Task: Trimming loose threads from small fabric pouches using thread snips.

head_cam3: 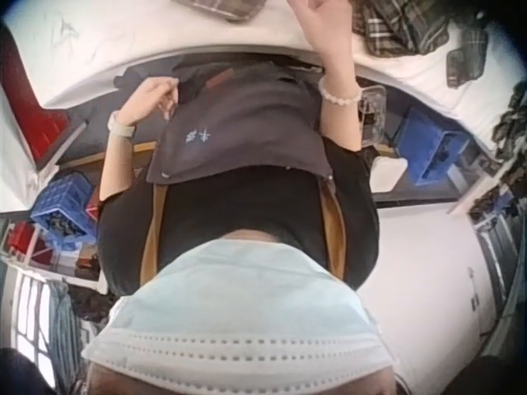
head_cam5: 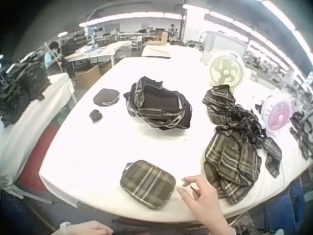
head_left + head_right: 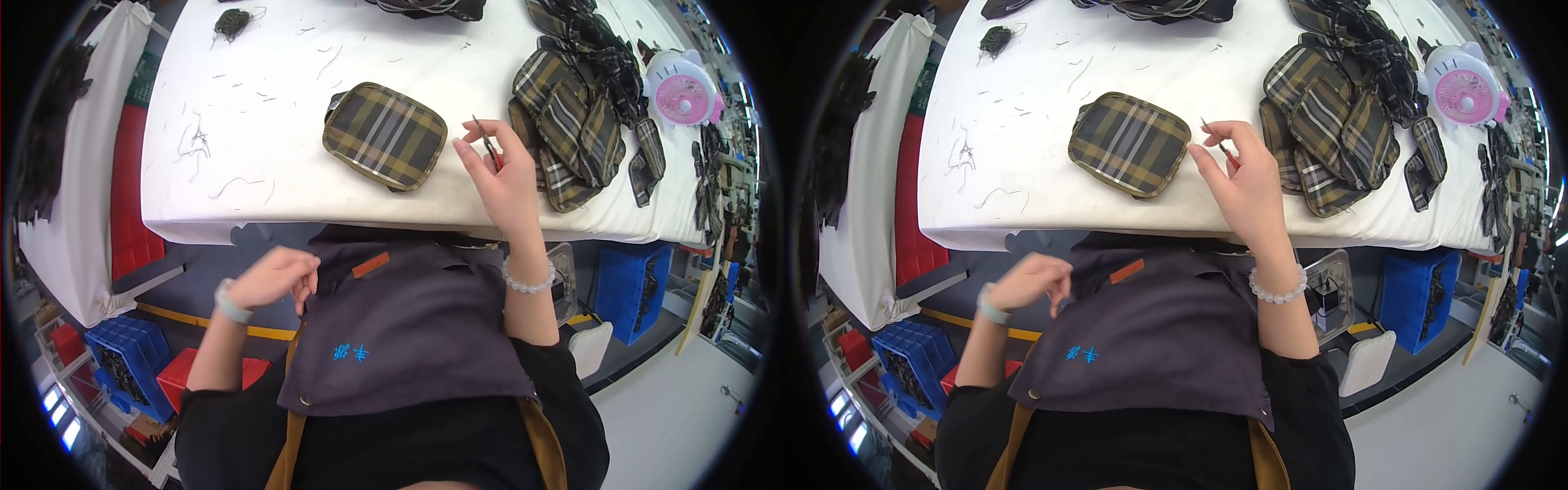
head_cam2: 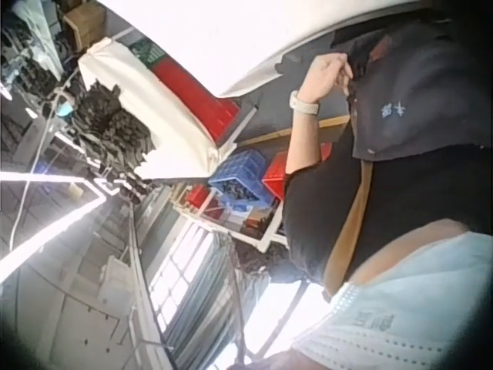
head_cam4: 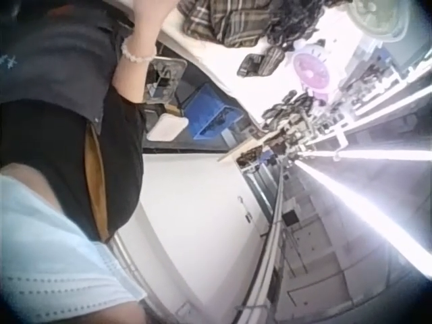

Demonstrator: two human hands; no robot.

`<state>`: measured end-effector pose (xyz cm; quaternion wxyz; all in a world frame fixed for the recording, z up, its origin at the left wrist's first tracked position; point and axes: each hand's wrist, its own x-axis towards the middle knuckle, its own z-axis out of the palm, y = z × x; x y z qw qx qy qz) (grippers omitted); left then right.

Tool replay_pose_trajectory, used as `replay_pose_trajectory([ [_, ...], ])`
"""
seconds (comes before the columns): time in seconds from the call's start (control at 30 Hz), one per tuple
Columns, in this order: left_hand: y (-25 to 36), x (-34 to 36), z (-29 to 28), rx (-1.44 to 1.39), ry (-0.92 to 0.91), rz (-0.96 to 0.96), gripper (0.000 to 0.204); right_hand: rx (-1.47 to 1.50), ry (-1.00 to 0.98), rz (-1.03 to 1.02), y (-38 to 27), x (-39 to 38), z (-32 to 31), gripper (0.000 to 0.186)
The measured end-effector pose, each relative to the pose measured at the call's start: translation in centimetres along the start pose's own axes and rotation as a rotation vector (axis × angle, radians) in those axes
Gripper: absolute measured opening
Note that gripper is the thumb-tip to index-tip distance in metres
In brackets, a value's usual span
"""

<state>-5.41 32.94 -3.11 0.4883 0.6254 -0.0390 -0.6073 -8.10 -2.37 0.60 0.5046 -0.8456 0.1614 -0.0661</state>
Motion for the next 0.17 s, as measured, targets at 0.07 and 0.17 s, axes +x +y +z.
replay_pose_trajectory([
  [0.07, -10.7, 2.6, -0.6, 0.424, 0.084, -0.212, 0.034, 0.003, 0.026, -0.091, 0.7, 0.2, 0.8, 0.029],
  [0.17, -36.4, 0.5, 0.9, 0.528, 0.534, -0.227, 0.050, -0.083, 0.029, -0.140, 0.8, 1.0, 2.4, 0.028],
])
